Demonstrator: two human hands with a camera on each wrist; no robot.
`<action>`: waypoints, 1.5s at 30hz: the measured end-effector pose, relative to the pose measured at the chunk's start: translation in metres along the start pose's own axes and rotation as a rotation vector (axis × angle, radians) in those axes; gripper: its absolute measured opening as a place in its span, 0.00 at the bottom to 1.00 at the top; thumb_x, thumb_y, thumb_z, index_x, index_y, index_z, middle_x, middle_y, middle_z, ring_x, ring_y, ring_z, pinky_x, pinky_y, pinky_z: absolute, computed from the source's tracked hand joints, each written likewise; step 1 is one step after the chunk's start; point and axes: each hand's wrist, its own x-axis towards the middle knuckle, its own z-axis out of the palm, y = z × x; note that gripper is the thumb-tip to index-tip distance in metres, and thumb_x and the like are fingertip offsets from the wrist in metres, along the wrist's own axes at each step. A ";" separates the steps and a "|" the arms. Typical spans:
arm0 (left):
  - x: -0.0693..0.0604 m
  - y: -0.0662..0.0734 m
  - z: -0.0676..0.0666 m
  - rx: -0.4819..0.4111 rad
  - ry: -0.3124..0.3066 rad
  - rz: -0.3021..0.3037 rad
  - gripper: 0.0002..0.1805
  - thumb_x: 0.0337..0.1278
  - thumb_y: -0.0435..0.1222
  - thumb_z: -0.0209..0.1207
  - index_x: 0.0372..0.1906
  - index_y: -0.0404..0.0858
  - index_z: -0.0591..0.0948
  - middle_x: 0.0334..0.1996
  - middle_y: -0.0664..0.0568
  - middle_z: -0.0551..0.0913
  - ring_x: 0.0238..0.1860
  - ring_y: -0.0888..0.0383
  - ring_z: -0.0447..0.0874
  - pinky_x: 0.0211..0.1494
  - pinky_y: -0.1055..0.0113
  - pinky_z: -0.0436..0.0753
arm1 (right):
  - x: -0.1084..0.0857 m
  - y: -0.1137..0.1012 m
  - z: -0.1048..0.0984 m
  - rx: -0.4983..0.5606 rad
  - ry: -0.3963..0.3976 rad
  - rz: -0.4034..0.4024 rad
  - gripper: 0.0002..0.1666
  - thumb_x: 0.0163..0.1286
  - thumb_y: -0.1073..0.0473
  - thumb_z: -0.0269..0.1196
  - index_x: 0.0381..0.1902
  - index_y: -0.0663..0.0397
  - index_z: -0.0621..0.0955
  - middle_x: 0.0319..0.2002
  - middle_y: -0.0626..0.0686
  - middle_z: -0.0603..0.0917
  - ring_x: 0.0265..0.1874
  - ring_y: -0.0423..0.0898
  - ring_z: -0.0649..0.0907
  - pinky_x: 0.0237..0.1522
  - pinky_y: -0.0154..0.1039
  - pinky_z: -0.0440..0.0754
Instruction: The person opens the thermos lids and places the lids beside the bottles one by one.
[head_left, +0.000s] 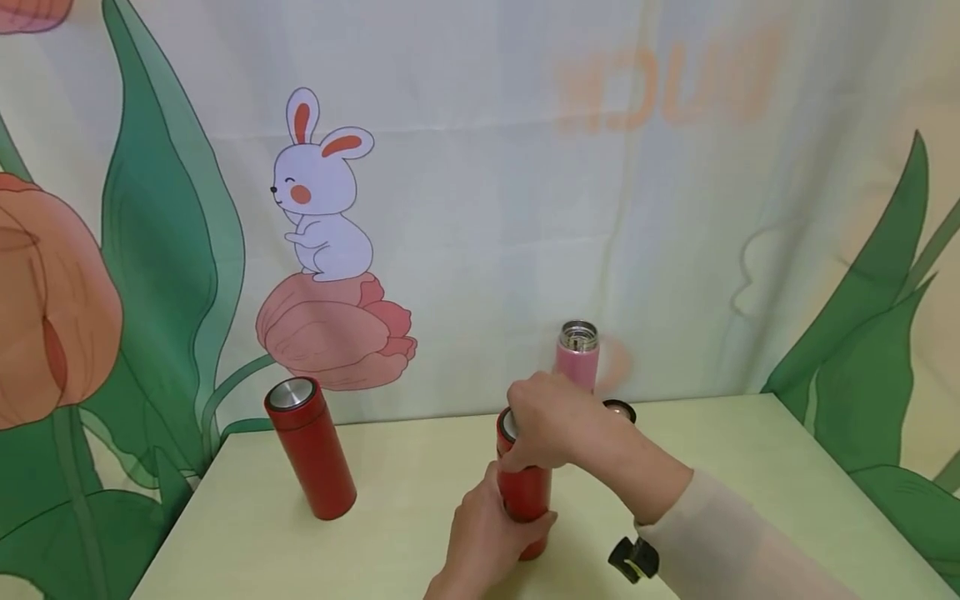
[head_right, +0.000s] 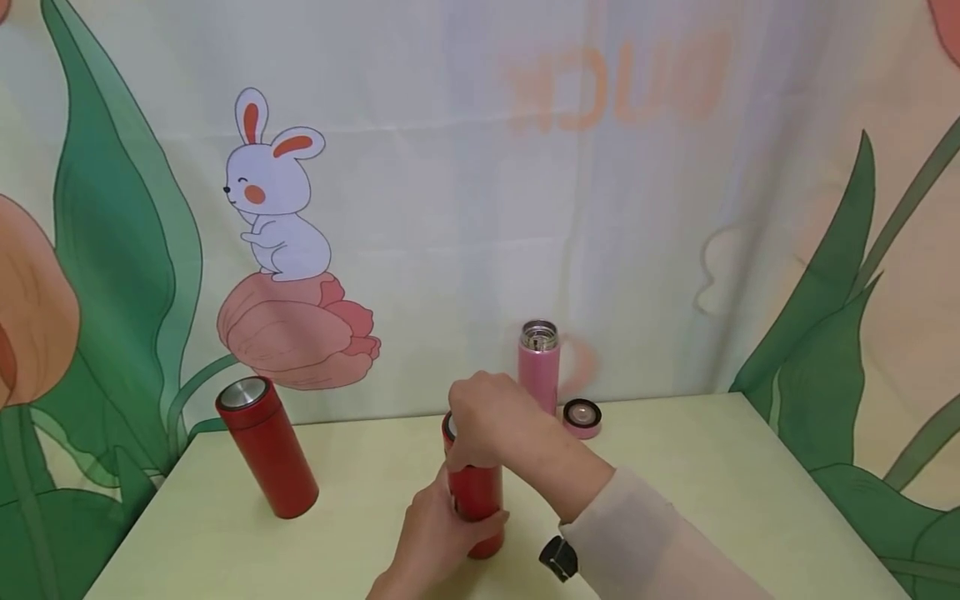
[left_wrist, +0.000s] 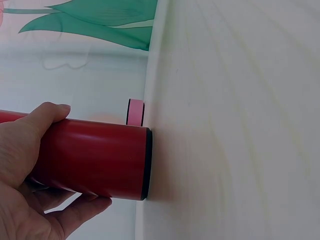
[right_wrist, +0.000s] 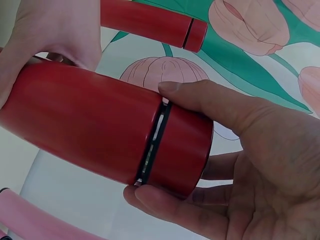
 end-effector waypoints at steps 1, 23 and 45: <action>0.001 0.001 0.000 0.002 0.000 0.011 0.37 0.47 0.56 0.76 0.58 0.47 0.73 0.47 0.60 0.86 0.47 0.60 0.85 0.50 0.58 0.86 | -0.001 0.000 -0.002 -0.002 -0.003 0.005 0.21 0.53 0.48 0.79 0.32 0.54 0.80 0.27 0.48 0.81 0.29 0.46 0.81 0.29 0.39 0.82; -0.004 -0.003 -0.001 -0.021 -0.042 -0.038 0.38 0.45 0.52 0.78 0.58 0.43 0.73 0.48 0.55 0.87 0.47 0.56 0.86 0.54 0.50 0.87 | 0.002 -0.001 0.000 -0.001 -0.098 -0.026 0.22 0.53 0.55 0.79 0.44 0.50 0.83 0.35 0.46 0.83 0.37 0.45 0.82 0.35 0.39 0.85; 0.000 0.006 0.000 -0.050 -0.047 -0.019 0.37 0.46 0.53 0.78 0.58 0.44 0.73 0.46 0.56 0.87 0.47 0.57 0.85 0.54 0.51 0.86 | -0.001 0.007 -0.013 -0.043 -0.141 -0.077 0.27 0.54 0.58 0.78 0.52 0.44 0.83 0.42 0.45 0.83 0.44 0.43 0.81 0.37 0.37 0.85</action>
